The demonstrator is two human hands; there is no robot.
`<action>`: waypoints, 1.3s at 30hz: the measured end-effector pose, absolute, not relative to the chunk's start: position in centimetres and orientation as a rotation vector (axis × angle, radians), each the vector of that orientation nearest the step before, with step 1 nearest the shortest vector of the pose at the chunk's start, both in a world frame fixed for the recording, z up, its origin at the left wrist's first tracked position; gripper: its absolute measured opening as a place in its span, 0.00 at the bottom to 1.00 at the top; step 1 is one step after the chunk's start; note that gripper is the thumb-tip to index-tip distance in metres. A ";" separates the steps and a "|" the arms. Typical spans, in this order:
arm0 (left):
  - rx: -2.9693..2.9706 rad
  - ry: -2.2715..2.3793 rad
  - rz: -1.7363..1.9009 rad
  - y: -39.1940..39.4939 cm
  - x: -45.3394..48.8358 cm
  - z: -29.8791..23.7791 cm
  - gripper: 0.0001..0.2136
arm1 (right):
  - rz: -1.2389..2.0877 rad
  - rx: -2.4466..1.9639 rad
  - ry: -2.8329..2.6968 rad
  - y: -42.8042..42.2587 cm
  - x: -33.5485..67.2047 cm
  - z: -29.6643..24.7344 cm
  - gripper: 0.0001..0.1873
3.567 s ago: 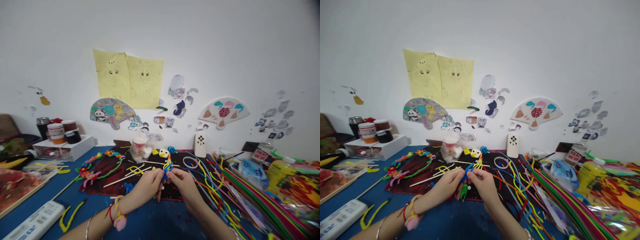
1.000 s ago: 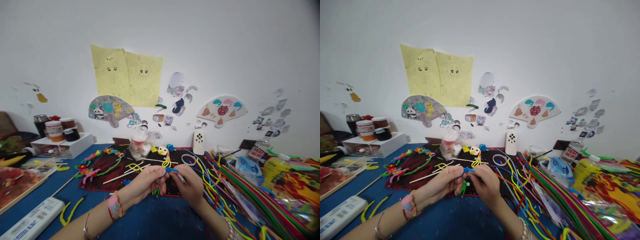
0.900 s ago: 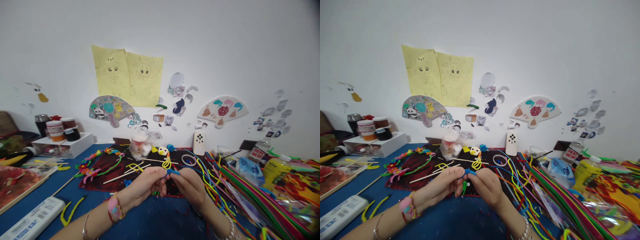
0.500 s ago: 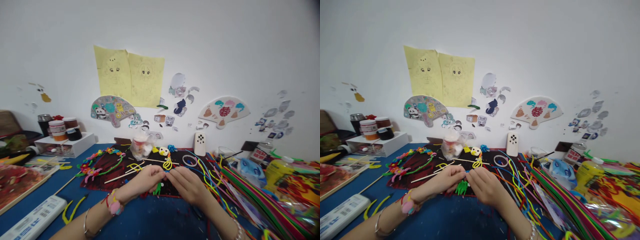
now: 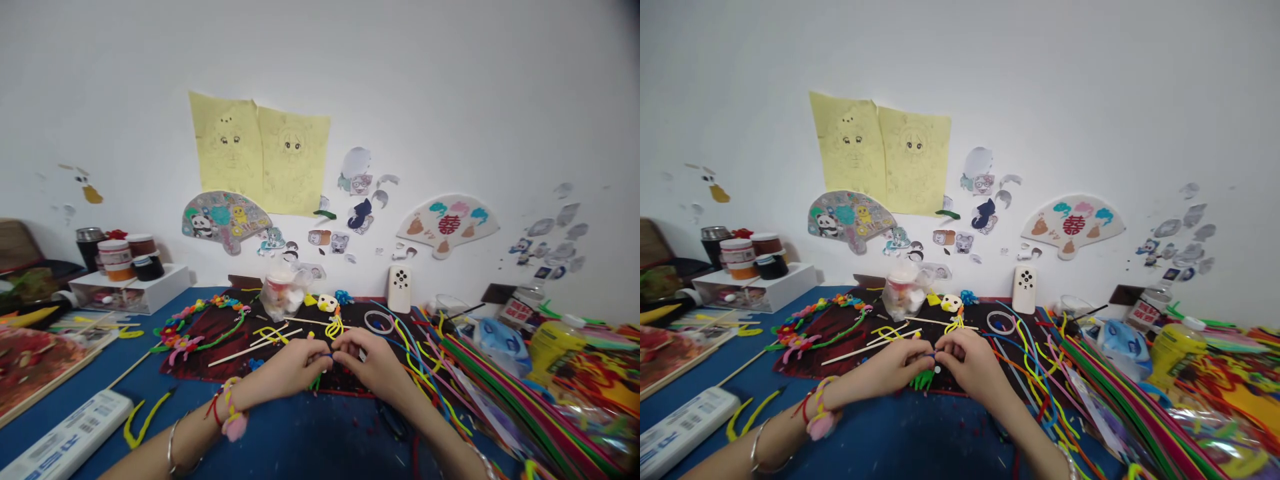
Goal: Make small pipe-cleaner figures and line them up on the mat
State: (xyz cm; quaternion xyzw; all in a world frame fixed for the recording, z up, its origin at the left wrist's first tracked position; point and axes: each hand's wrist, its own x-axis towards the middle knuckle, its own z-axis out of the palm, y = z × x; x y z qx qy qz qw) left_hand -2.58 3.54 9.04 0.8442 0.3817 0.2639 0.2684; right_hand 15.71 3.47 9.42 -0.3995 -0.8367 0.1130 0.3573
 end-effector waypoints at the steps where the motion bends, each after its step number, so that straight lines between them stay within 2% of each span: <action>1: 2.168 1.026 0.723 3.6 -2.5 9.1 0.12 | 0.207 -0.996 -2.132 3.4 15.7 9.5 0.01; 7: 1.600 0.817 0.726 3.7 -2.4 9.3 0.15 | -0.355 -0.707 -2.231 3.2 15.7 9.3 0.10; 12: 1.707 0.877 0.761 4.3 -2.6 8.6 0.16 | -0.522 -0.777 -2.377 3.3 15.7 9.6 0.12; 15: 2.057 1.020 0.778 4.1 -2.5 8.6 0.14 | -0.431 -0.852 -2.441 3.0 15.5 9.8 0.09; 18: 2.482 1.098 0.753 3.5 -2.7 9.1 0.11 | -0.191 -0.955 -2.446 2.4 15.5 9.9 0.06; 24: 3.246 0.934 0.352 3.1 -3.4 9.6 0.08 | 0.374 -1.086 -2.404 2.2 15.9 9.5 0.03; 26: 3.347 0.882 0.333 3.3 -3.6 9.6 0.08 | 0.516 -1.097 -2.415 2.4 16.0 9.3 0.02; 28: 3.331 0.922 0.366 3.5 -3.7 9.6 0.07 | 0.553 -1.084 -2.404 2.6 16.1 9.2 0.02; 33: 3.128 0.945 0.431 4.0 -3.8 9.6 0.10 | 0.411 -1.052 -2.352 2.5 15.9 9.4 0.03; 39: 3.093 0.895 0.468 4.1 -3.8 9.7 0.11 | 0.454 -1.054 -2.353 2.4 15.9 9.9 0.04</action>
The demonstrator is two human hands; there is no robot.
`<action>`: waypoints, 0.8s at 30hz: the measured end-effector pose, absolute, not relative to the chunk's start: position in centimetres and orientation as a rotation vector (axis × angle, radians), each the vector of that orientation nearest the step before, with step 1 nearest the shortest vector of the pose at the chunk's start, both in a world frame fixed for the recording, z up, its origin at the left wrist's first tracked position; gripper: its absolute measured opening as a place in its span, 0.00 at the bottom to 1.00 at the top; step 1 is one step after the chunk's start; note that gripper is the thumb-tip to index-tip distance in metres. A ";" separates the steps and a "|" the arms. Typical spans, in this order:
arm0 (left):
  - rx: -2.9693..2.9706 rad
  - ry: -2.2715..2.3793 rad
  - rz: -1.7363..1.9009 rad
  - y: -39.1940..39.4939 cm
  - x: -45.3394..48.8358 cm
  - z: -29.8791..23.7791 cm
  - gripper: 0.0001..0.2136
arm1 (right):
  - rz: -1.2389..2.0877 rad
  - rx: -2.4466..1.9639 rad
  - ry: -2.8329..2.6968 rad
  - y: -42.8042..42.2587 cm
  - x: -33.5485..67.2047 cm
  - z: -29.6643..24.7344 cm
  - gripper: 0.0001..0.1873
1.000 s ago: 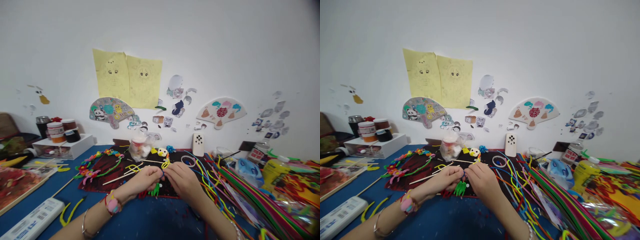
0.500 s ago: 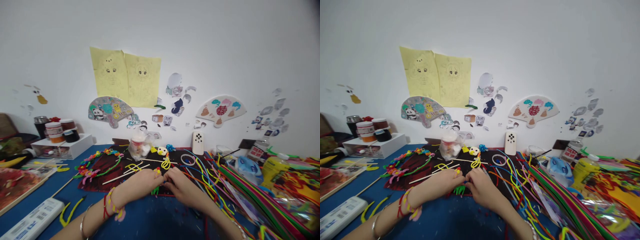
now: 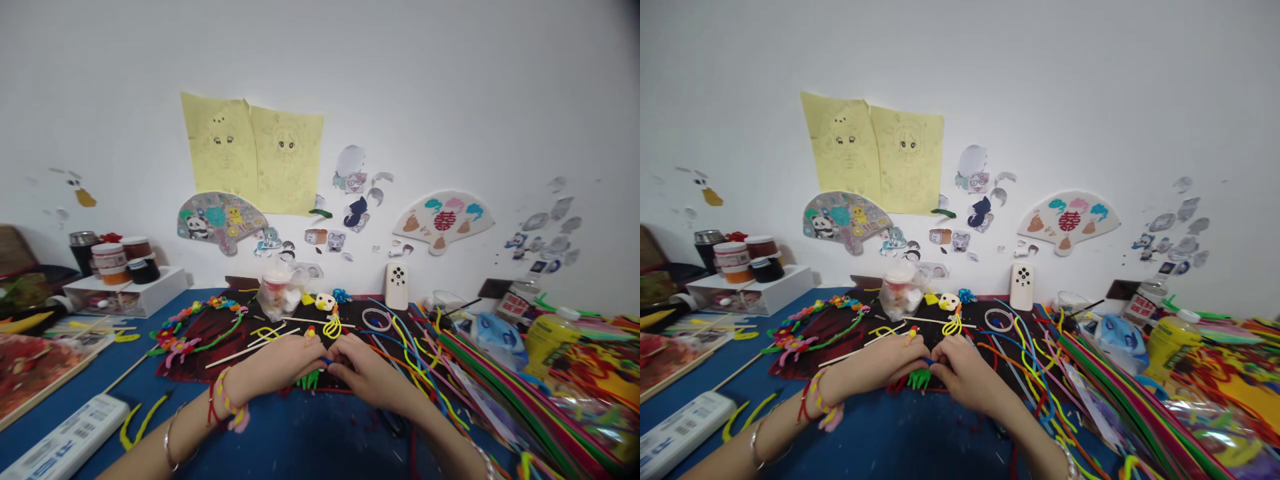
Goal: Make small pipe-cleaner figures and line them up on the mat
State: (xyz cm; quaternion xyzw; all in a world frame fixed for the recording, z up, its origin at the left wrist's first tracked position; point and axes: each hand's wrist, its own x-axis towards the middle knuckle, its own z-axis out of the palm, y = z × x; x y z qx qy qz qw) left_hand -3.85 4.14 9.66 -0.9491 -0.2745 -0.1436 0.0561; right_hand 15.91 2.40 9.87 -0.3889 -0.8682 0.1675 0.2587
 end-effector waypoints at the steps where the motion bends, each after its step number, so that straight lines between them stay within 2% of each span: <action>1: -2.871 -0.812 -0.427 4.1 -3.8 9.7 0.12 | 0.503 -1.054 -2.351 2.5 16.0 9.8 0.04; 7: -2.977 -0.801 -0.489 3.7 -3.9 10.2 0.10 | 1.089 -1.053 -2.252 3.4 16.4 9.4 0.03; 12: -3.082 -1.173 -0.813 4.0 -3.6 10.1 0.09 | 0.815 -1.076 -2.152 3.5 16.3 9.7 0.06; 16: -3.105 -1.356 -0.974 4.4 -3.4 9.8 0.10 | 0.755 -1.053 -2.251 3.2 16.2 10.0 0.10; 19: -3.149 -1.443 -1.032 4.5 -3.6 9.9 0.11 | 0.897 -1.010 -2.262 3.1 16.0 9.8 0.14; 24: -3.294 -1.466 -1.135 4.4 -3.8 10.3 0.11 | 1.352 -0.923 -2.060 3.3 15.4 9.3 0.13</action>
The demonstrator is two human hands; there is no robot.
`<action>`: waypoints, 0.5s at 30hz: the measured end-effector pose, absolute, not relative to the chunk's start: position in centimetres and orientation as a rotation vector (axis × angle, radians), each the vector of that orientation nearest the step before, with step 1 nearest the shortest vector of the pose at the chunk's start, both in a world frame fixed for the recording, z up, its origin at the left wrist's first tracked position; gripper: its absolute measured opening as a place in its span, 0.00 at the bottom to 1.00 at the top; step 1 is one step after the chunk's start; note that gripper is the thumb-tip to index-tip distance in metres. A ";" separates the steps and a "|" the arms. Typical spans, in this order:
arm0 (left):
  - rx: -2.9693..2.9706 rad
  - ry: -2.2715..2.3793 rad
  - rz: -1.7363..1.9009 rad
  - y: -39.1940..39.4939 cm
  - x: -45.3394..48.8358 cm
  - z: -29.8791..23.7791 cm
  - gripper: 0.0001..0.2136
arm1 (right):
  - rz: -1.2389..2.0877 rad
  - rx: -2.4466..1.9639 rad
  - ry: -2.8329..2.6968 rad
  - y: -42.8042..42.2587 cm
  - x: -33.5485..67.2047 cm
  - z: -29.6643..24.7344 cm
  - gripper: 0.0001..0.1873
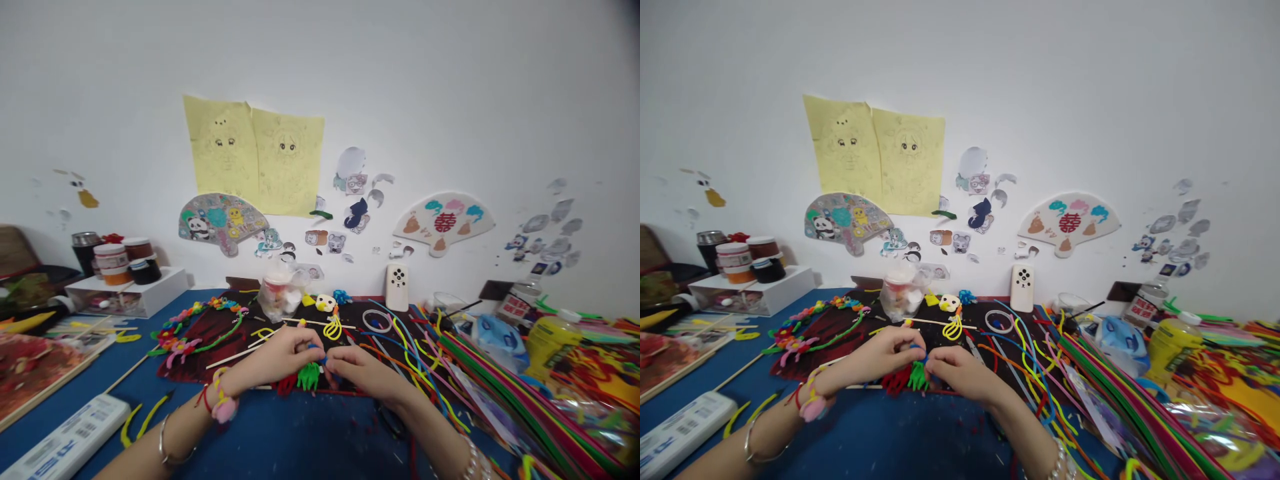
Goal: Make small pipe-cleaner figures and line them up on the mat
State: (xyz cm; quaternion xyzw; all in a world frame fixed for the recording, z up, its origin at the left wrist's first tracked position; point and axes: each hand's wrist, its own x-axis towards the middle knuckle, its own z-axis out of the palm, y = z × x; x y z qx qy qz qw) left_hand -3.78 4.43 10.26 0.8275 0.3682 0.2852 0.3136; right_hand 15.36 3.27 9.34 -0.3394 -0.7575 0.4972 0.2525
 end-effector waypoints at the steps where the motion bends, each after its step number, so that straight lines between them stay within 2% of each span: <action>1: 2.093 0.939 0.769 4.5 -3.7 10.2 0.11 | 1.385 -0.917 -2.006 3.3 15.2 9.2 0.13; 6: 1.577 0.755 0.973 4.9 -3.2 9.8 0.14 | 1.233 -0.871 -1.817 3.4 14.1 8.1 0.14; 9: 1.544 0.784 1.043 5.1 -3.1 9.7 0.15 | 1.090 -0.893 -1.800 3.4 13.5 7.5 0.16; 15: 1.662 0.892 1.070 4.7 -3.0 10.0 0.13 | 1.074 -0.948 -1.805 2.9 12.9 7.0 0.18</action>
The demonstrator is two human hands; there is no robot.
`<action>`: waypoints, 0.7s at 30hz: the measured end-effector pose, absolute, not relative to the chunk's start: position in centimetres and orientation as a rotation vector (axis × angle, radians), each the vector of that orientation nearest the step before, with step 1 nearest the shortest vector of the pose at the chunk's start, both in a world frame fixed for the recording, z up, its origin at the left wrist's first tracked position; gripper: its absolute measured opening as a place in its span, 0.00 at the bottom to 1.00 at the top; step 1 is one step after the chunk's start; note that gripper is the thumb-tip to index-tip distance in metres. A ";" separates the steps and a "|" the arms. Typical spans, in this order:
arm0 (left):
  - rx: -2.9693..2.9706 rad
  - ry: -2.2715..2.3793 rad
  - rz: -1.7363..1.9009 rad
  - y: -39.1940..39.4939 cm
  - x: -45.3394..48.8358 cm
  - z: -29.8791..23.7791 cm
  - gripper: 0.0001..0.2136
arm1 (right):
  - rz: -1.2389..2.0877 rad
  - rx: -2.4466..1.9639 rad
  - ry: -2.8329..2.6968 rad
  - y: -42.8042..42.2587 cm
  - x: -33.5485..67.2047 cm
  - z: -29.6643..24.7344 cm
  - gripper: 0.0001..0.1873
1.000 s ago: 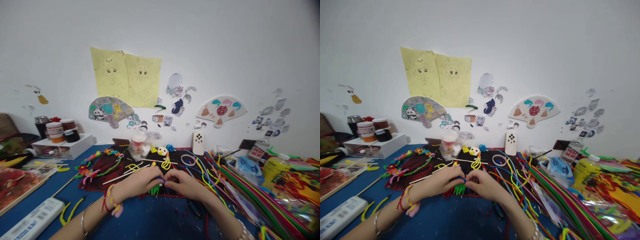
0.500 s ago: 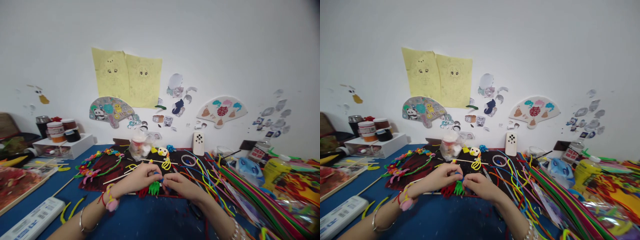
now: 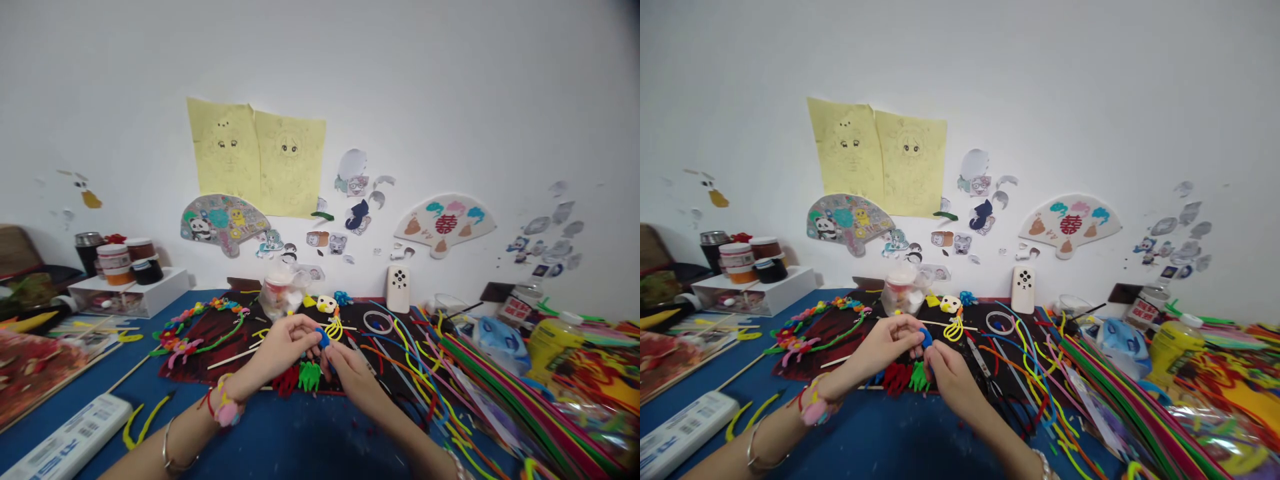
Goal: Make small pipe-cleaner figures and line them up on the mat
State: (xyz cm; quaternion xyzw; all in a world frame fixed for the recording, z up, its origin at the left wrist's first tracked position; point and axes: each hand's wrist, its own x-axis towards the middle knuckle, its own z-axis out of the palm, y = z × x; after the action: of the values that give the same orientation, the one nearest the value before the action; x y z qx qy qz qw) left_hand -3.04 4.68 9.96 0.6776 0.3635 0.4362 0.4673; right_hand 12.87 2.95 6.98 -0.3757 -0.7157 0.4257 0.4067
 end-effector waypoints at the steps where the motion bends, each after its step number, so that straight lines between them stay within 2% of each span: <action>1: 1.731 0.934 1.085 4.5 -3.0 9.9 0.12 | 1.078 -0.950 -1.806 2.9 12.8 6.9 0.18; 5: 2.324 1.102 1.193 3.8 -3.3 9.0 0.07 | 1.137 -0.956 -1.792 2.7 12.5 6.5 0.15; 9: 2.903 0.955 1.151 3.7 -3.7 7.7 0.12 | 1.170 -0.947 -1.816 2.9 12.5 6.2 0.15; 11: 2.887 0.971 1.165 4.0 -3.7 7.7 0.12 | 1.154 -0.948 -1.820 3.2 12.7 6.1 0.15; 17: 2.295 1.126 1.141 4.4 -3.1 9.5 0.08 | 0.973 -1.001 -1.799 3.4 12.8 6.1 0.16; 21: 2.395 1.138 1.129 4.2 -2.9 9.0 0.07 | 0.957 -1.021 -1.807 3.0 12.6 6.3 0.15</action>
State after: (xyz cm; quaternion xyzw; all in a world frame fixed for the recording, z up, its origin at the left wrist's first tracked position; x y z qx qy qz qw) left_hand -2.93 4.21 8.97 0.8240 0.3916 0.3885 0.1294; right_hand 12.58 2.99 6.26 -0.4064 -0.7193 0.3808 0.4153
